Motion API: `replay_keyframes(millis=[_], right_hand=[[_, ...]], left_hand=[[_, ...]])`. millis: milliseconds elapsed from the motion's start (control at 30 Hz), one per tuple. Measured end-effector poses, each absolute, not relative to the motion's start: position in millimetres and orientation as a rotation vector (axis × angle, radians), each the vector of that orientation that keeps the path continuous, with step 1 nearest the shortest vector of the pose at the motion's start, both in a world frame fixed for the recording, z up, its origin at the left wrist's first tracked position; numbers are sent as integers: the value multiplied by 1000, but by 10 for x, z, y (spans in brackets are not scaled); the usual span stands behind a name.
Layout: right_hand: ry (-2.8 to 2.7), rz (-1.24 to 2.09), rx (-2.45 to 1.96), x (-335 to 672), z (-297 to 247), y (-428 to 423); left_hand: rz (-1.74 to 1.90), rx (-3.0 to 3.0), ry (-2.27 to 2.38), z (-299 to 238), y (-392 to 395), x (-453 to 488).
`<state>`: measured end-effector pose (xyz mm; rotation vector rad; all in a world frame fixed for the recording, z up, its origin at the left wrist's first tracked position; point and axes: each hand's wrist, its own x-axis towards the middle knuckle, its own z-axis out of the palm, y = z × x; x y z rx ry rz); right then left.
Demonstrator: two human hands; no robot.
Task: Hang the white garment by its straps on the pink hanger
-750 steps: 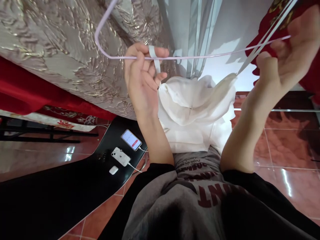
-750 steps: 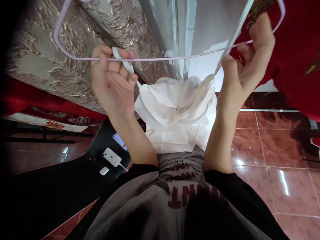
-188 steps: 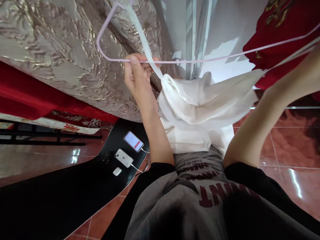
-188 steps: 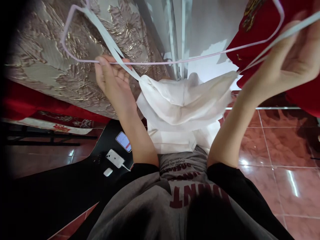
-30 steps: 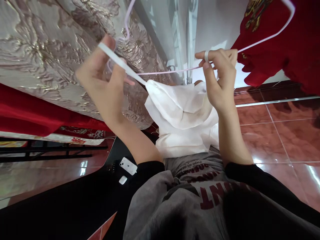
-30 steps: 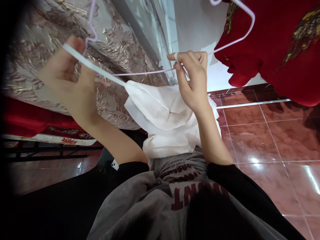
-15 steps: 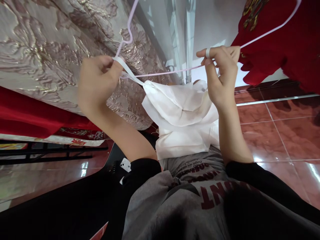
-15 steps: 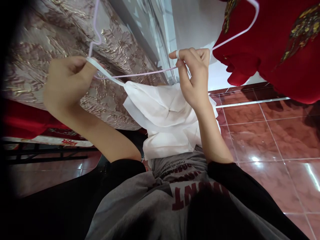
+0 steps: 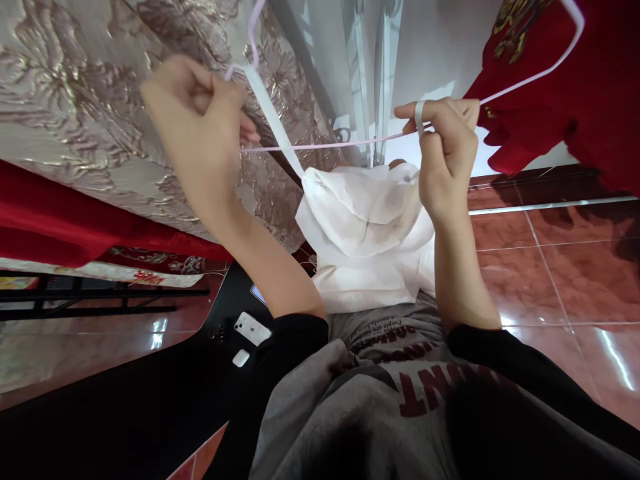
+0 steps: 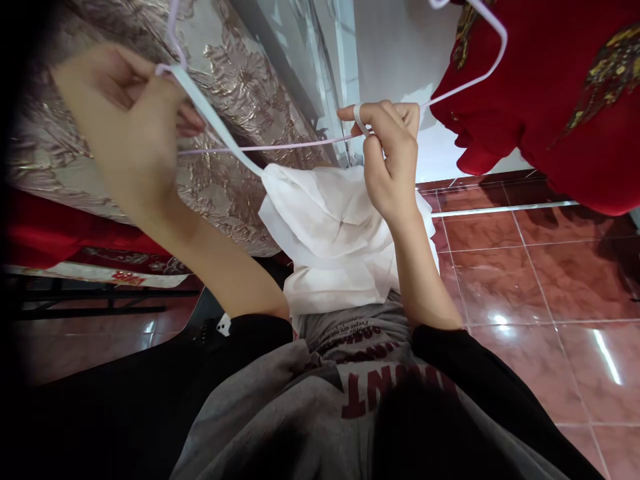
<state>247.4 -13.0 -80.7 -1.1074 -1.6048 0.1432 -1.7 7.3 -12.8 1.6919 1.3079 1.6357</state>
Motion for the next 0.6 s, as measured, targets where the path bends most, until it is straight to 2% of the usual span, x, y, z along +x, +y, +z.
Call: replay_keyframes(millis=[167, 300, 533, 600], right_hand=[[-1599, 133, -1160, 2425, -806, -156], [-1566, 127, -1113, 2401, -835, -125], [-1081, 99, -853, 2931, -911, 101], [-1149, 176, -896, 3213, -849, 193]], left_hand=[[1819, 1374, 1178, -578, 56, 25], [1896, 992, 737, -860, 20, 363], [1917, 1049, 788, -805, -66, 491], [1911, 1037, 815, -783, -79, 461]])
